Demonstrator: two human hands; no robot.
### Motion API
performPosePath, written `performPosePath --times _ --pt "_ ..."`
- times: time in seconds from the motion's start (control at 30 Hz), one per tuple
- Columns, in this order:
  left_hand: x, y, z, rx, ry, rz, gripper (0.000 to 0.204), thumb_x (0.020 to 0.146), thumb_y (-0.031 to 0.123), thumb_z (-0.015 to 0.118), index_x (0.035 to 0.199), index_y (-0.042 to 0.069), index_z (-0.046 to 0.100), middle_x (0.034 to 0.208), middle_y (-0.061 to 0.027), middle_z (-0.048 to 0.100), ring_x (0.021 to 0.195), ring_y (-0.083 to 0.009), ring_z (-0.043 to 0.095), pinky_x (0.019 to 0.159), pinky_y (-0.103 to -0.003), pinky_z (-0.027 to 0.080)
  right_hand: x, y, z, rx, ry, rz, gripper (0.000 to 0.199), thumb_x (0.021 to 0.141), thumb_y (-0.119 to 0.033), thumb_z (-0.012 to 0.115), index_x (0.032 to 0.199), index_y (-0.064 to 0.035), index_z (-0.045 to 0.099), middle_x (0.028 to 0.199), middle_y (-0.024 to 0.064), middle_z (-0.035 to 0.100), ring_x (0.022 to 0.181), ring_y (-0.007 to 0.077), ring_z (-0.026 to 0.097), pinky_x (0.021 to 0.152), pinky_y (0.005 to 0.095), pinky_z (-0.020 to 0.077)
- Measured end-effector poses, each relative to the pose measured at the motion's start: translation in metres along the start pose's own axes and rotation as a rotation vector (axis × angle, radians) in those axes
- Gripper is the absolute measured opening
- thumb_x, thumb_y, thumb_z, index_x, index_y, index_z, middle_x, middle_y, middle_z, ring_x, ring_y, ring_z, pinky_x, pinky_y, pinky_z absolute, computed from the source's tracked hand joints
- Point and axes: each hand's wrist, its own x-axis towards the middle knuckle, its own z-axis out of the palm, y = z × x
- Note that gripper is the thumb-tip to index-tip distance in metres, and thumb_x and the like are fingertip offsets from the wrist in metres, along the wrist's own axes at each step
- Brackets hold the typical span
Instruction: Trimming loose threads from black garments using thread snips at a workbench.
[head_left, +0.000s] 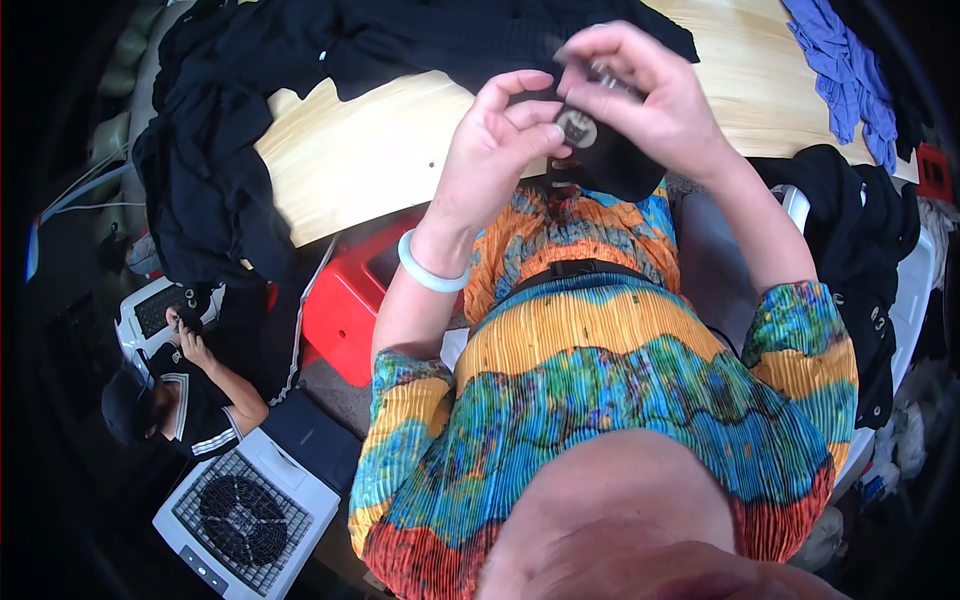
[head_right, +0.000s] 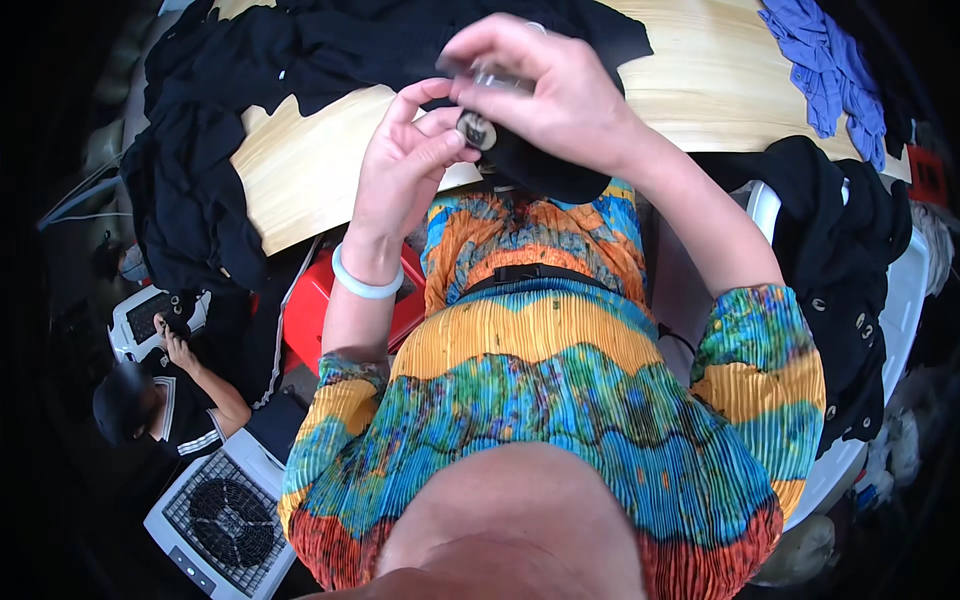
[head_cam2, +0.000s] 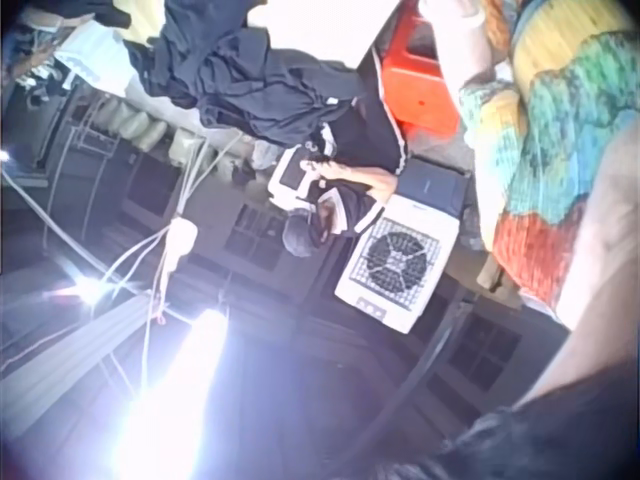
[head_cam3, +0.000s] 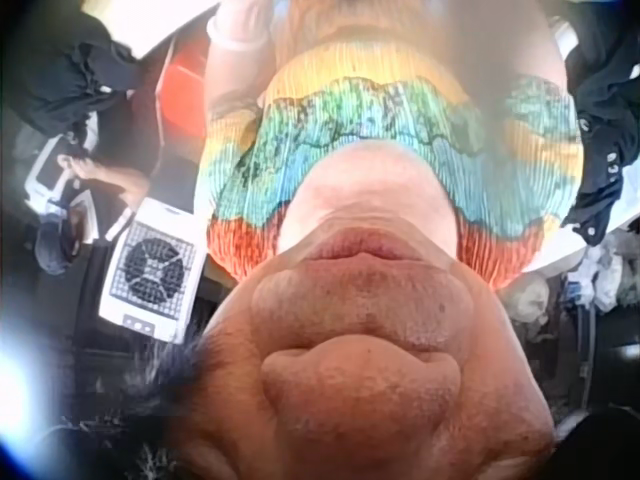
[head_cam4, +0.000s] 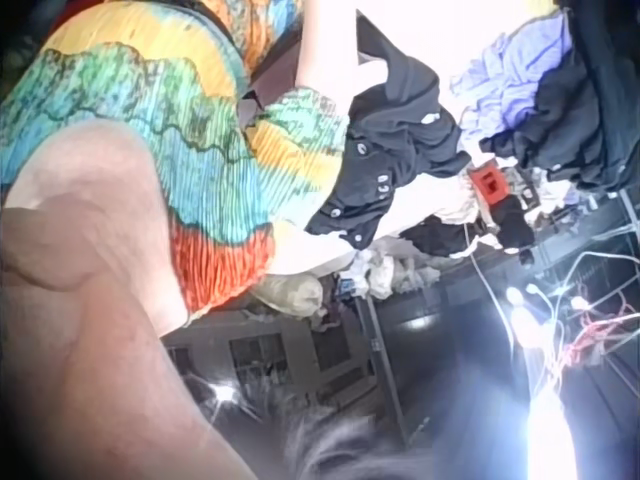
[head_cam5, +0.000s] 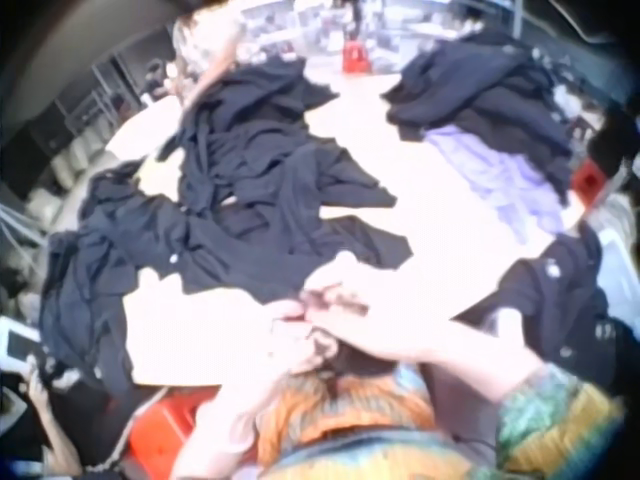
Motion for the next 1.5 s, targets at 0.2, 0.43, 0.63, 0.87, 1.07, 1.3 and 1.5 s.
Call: performPosePath --times 0.2,0.43,0.63,0.87,1.07,1.3,1.5 --pt "0.012 0.01 -0.013 -0.119 0.044 -0.039 0.031 0.082 0.006 0.054 0.11 0.001 0.04 0.09 -0.0116 0.06 0.073 -0.0125 0.059 0.059 -0.019 0.05 -0.003 0.017 -0.009 0.168 -0.233 0.212 0.053 0.075 -0.007 0.061 0.122 -0.0056 0.037 0.1 0.0101 0.055 0.097 0.0115 0.05 0.089 0.0277 0.0357" --pt "0.014 -0.004 -0.021 -0.131 0.02 -0.203 0.027 0.091 0.025 0.039 0.104 0.003 0.047 0.096 -0.0063 0.054 0.069 -0.0113 0.054 0.048 -0.023 0.047 0.021 0.005 -0.016 0.173 0.225 0.157 0.032 0.074 -0.002 0.056 0.105 -0.0016 0.047 0.083 0.0007 0.051 0.051 0.0038 0.04 0.04 0.0159 0.0297" --pt "0.003 0.031 0.004 -0.105 -0.088 -0.042 0.033 0.084 0.01 0.049 0.115 0.0 0.041 0.096 -0.0072 0.054 0.066 -0.0082 0.054 0.048 -0.02 0.046 0.033 -0.045 -0.028 0.334 0.321 0.408 0.033 0.075 -0.004 0.057 0.106 -0.0011 0.047 0.08 0.0021 0.055 0.052 0.0026 0.041 0.04 0.0148 0.028" --pt "0.002 0.038 -0.004 0.029 -0.019 -0.022 0.043 0.076 -0.003 0.049 0.118 -0.001 0.038 0.096 -0.0085 0.057 0.06 -0.0058 0.052 0.05 -0.016 0.045 0.019 -0.004 -0.033 0.316 0.256 0.223 0.037 0.076 -0.004 0.057 0.11 0.0021 0.044 0.095 0.0108 0.053 0.088 0.0179 0.053 0.074 0.0249 0.044" --pt "0.005 0.035 -0.003 0.026 -0.036 -0.038 0.044 0.077 -0.004 0.047 0.119 0.0 0.036 0.1 -0.0102 0.056 0.065 -0.0058 0.053 0.05 -0.017 0.045 0.015 -0.007 -0.022 0.157 -0.067 0.104 0.051 0.073 0.003 0.052 0.122 -0.0033 0.036 0.114 0.0098 0.049 0.111 0.0148 0.043 0.091 0.0259 0.0347" --pt "0.004 0.034 0.001 0.088 -0.005 -0.021 0.043 0.078 -0.006 0.046 0.119 0.001 0.035 0.1 -0.0112 0.057 0.067 -0.0065 0.052 0.051 -0.017 0.045 0.012 0.003 -0.015 0.308 -0.19 0.247 0.06 0.071 0.004 0.051 0.127 -0.0068 0.031 0.099 0.0058 0.053 0.101 0.0114 0.046 0.087 0.0237 0.036" --pt "0.001 0.028 -0.002 0.129 0.033 0.039 0.035 0.078 -0.004 0.051 0.112 0.001 0.044 0.096 -0.0085 0.058 0.074 -0.0081 0.055 0.051 -0.017 0.044 0.011 -0.003 -0.013 0.328 -0.065 0.221 0.061 0.066 -0.001 0.058 0.123 -0.0037 0.036 0.124 0.0045 0.038 0.095 0.0114 0.046 0.087 0.0257 0.0357"
